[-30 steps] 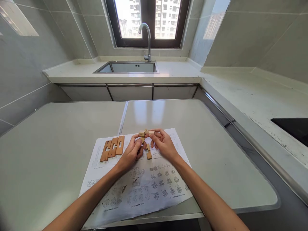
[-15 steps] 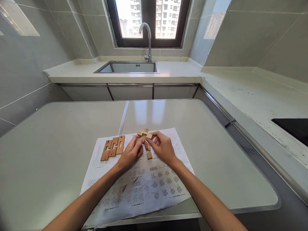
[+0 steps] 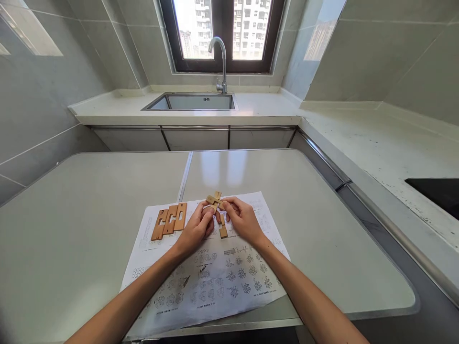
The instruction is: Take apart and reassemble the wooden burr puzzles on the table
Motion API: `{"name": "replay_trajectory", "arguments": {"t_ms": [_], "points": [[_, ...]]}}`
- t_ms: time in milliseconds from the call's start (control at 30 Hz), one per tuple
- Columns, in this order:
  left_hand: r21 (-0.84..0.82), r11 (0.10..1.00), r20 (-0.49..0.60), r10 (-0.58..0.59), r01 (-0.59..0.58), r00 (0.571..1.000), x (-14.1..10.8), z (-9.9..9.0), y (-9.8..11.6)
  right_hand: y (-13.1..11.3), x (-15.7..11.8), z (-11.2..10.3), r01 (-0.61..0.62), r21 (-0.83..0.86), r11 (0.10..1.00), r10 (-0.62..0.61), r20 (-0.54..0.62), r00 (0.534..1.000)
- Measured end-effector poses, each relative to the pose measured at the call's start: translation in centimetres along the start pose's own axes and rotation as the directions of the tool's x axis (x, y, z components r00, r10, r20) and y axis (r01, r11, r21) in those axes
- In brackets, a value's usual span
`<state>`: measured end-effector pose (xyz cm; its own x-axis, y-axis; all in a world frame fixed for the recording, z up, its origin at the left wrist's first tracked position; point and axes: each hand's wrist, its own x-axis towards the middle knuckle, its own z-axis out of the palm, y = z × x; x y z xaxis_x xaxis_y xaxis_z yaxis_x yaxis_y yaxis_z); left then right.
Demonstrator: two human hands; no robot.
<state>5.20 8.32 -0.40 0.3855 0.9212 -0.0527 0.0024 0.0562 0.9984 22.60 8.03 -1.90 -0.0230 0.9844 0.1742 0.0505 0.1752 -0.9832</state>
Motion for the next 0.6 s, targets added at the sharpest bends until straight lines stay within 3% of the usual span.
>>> {"name": "replay_trajectory", "arguments": {"t_ms": [300,600], "points": [[0.073,0.997,0.023,0.038,-0.040,0.999,-0.03,-0.02,-0.16,0.75,0.40,-0.13,-0.069,0.145,0.987,0.068,0.007,0.998],[0.139,0.986,0.060,0.080,-0.088,0.995,-0.22,-0.01,0.27,0.38,0.46,-0.62,-0.123,0.169,0.978,0.127,-0.013,0.992]]}}
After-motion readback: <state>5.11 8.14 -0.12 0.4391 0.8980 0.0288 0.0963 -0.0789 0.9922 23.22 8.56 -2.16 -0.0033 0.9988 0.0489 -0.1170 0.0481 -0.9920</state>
